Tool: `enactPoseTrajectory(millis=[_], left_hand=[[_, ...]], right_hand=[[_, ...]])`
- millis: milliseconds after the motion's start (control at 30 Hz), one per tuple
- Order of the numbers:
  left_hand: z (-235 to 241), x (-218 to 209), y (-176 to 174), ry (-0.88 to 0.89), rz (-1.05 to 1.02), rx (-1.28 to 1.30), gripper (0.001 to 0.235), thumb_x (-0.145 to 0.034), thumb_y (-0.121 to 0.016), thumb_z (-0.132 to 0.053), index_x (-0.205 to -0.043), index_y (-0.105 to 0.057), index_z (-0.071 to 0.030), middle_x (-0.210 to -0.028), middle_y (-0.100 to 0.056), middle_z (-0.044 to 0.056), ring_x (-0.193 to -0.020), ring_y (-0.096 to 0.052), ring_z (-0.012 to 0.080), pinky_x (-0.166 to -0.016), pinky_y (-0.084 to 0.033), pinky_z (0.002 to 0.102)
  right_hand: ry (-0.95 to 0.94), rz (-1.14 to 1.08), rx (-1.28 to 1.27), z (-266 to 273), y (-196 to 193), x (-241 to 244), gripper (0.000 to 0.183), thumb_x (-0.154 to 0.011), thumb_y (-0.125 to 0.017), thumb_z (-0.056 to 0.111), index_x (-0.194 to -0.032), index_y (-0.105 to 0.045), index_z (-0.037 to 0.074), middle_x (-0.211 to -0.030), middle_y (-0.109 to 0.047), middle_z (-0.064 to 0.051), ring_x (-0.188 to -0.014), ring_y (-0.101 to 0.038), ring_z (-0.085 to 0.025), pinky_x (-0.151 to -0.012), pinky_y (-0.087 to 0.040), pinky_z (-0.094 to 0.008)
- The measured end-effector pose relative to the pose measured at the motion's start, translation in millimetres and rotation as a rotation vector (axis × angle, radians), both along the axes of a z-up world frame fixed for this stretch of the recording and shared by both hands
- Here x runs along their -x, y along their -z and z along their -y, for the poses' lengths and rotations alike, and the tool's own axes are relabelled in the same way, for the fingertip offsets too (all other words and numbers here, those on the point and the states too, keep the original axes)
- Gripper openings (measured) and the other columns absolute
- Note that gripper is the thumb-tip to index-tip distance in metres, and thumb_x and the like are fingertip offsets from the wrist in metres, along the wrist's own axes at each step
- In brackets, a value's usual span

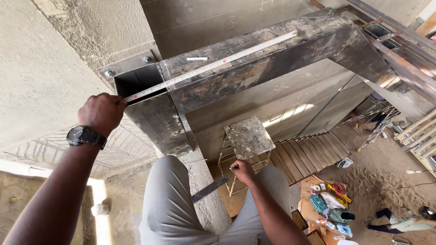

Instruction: Marking and measuring a metal structural beam at a construction site.

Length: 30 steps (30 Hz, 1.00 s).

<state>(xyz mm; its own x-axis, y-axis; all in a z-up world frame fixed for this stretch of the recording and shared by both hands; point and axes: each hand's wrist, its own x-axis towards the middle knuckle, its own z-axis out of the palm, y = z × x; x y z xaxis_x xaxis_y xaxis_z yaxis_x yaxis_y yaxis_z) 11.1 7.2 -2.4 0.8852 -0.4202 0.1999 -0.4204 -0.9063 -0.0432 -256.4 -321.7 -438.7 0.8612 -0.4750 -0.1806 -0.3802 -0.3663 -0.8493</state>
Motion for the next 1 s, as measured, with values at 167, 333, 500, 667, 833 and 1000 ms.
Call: enactPoseTrajectory(millis=[167,333,500,667,833,1000], left_hand=[[1.4,-1.8,-3.9,-0.003,0.0,-0.007,0.027,-0.105,-0.06,-0.045,-0.114,-0.08,-0.029,-0.09,-0.076,0.006,-0.076,-0.072,0.0241,-0.067,-0.061,0.041],[-0.4,1.4,-3.9,-0.002,-0.016,0.011,0.028,-0.105,-0.061,-0.047,-0.114,-0.08,-0.029,-0.092,-0.078,0.006,-0.077,-0.073,0.0243,-0.069,-0.061,0.041],[-2.0,-1.0,-2.0,-0.023,-0.054,0.03,0.028,-0.104,-0.062,-0.048,-0.117,-0.08,-0.031,-0.096,-0.079,0.004,-0.079,-0.073,0.023,-0.07,-0.062,0.041],[0.1,-1.1,-5.3,-0.015,-0.058,0.027,0.028,-0.104,-0.062,-0.049,-0.117,-0.08,-0.032,-0.097,-0.079,0.004,-0.081,-0.073,0.0236,-0.072,-0.061,0.042],[0.4,-8.3,-3.0,-0.025,-0.074,-0.006,0.03,-0.103,-0.061,-0.051,-0.119,-0.079,-0.033,-0.097,-0.079,0.003,-0.081,-0.072,0.0228,-0.072,-0.061,0.041],[3.2,-3.6,-16.1,-0.047,-0.163,-0.017,0.031,-0.105,-0.057,-0.051,-0.119,-0.078,-0.033,-0.099,-0.079,0.005,-0.082,-0.073,0.0243,-0.073,-0.062,0.041]], right_hand=[[0.005,-0.019,-0.006,2.7,1.2,-5.4,0.014,-0.083,-0.078,0.016,-0.095,-0.075,0.008,-0.091,-0.079,-0.005,-0.082,-0.074,-0.014,-0.077,-0.059,-0.031],[-0.011,0.003,0.003,2.5,6.1,-2.0,0.014,-0.083,-0.077,0.016,-0.095,-0.076,0.008,-0.092,-0.079,-0.005,-0.083,-0.074,-0.014,-0.078,-0.059,-0.031],[-0.006,0.01,-0.019,-0.1,9.5,-2.0,0.015,-0.082,-0.077,0.013,-0.094,-0.074,0.007,-0.091,-0.079,-0.006,-0.084,-0.074,-0.015,-0.077,-0.059,-0.032],[-0.003,-0.011,0.0,0.7,-2.8,-1.1,0.014,-0.083,-0.077,0.014,-0.094,-0.075,0.007,-0.091,-0.079,-0.006,-0.084,-0.075,-0.015,-0.077,-0.06,-0.032],[-0.013,-0.07,-0.014,2.8,-1.0,-2.0,0.014,-0.085,-0.078,0.014,-0.097,-0.075,0.008,-0.094,-0.078,-0.004,-0.086,-0.074,-0.015,-0.078,-0.06,-0.031],[0.051,0.003,-0.084,-10.8,-53.6,8.5,0.016,-0.093,-0.064,0.008,-0.105,-0.074,0.013,-0.087,-0.073,-0.001,-0.069,-0.063,-0.011,-0.06,-0.053,-0.03]])
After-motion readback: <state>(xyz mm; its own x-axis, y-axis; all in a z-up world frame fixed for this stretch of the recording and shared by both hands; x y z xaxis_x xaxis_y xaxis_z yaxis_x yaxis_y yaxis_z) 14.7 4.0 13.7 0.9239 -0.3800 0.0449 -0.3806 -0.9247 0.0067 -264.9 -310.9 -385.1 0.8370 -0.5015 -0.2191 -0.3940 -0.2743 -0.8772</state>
